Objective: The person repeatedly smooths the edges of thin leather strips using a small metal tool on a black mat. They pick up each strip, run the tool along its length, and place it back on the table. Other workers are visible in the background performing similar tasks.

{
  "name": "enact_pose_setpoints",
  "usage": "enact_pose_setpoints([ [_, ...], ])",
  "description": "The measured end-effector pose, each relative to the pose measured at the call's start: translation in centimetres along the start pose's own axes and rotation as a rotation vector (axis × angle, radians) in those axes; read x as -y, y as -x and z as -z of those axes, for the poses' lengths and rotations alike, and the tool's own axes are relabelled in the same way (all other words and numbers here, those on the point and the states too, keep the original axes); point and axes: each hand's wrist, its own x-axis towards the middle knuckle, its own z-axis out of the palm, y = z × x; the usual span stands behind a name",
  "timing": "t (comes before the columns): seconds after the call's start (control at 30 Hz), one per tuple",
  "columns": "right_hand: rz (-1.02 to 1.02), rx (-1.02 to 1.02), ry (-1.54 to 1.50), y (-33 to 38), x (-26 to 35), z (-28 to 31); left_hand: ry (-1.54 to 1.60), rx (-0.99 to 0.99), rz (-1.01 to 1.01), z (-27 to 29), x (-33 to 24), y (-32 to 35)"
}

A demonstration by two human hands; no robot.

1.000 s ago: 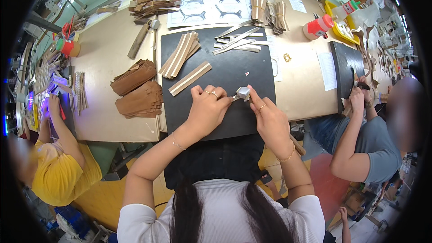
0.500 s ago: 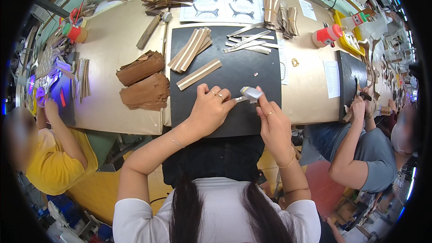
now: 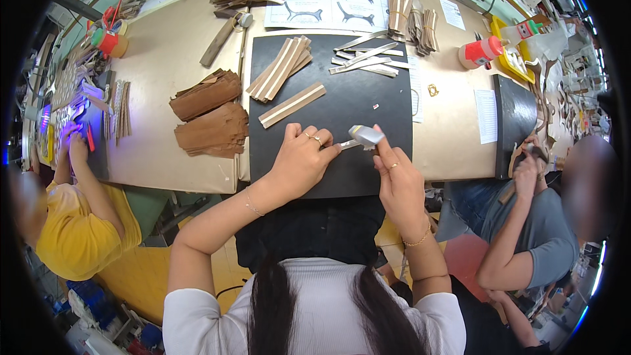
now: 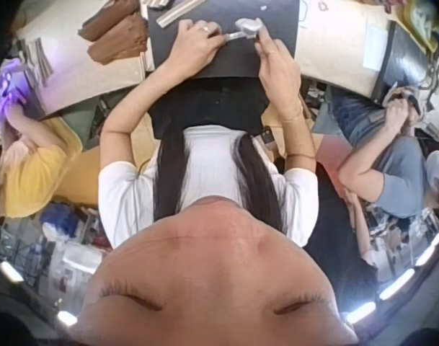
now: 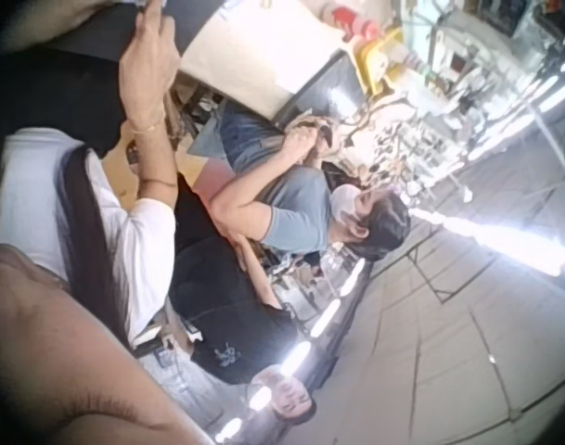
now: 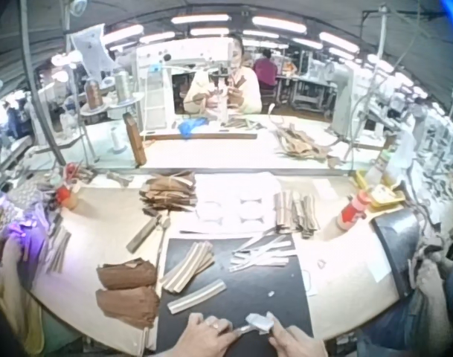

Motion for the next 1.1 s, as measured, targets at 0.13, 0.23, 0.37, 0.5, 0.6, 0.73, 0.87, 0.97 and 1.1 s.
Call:
enact_pose_setpoints([
  [0.13, 0.014, 0.085, 0.044, 0.0, 0.5, 0.2, -0.06, -0.011, -0.074, 0.1, 0.1, 0.1],
  [0.23, 0.02, 0.103, 0.103, 0.0, 0.2, 0.3, -0.06, -0.016, -0.087, -0.2, 0.3, -0.2],
  [0.37, -0.016, -0.049, 0.014, -0.1, -0.3, -0.4, -0.03, -0.033, -0.032, -1.2, -0.2, -1.1],
  [0.5, -0.024, 0.03, 0.148, -0.3, -0.9, -0.8, 0.134, -0.075, 0.109, -1.3, -0.2, -1.6],
  [0.6, -0.035, 0.064, 0.151, -0.3, -1.0, -0.3, 0.225, -0.039, 0.198, -0.6, 0.1, -1.3],
  [0.73, 0.006, -0.045, 0.005, -0.7, -0.7, -0.1, -0.018, -0.014, 0.055, -0.3, -0.3, -1.1],
  [0.87, 0.061, 0.007, 0.006, -0.7, -0.2, -0.2, -0.109, -0.026, -0.012, -0.3, -0.4, -1.0],
  [0.97, 0.021, 0.108, 0.17, -0.6, -0.3, -0.1, -0.13, -0.045, -0.034, -0.6, -0.4, -0.9],
  [1.1, 0.022, -0.048, -0.011, -0.7, -0.3, -0.9, -0.152, -0.056, -0.023, -0.9, -0.6, -0.5],
])
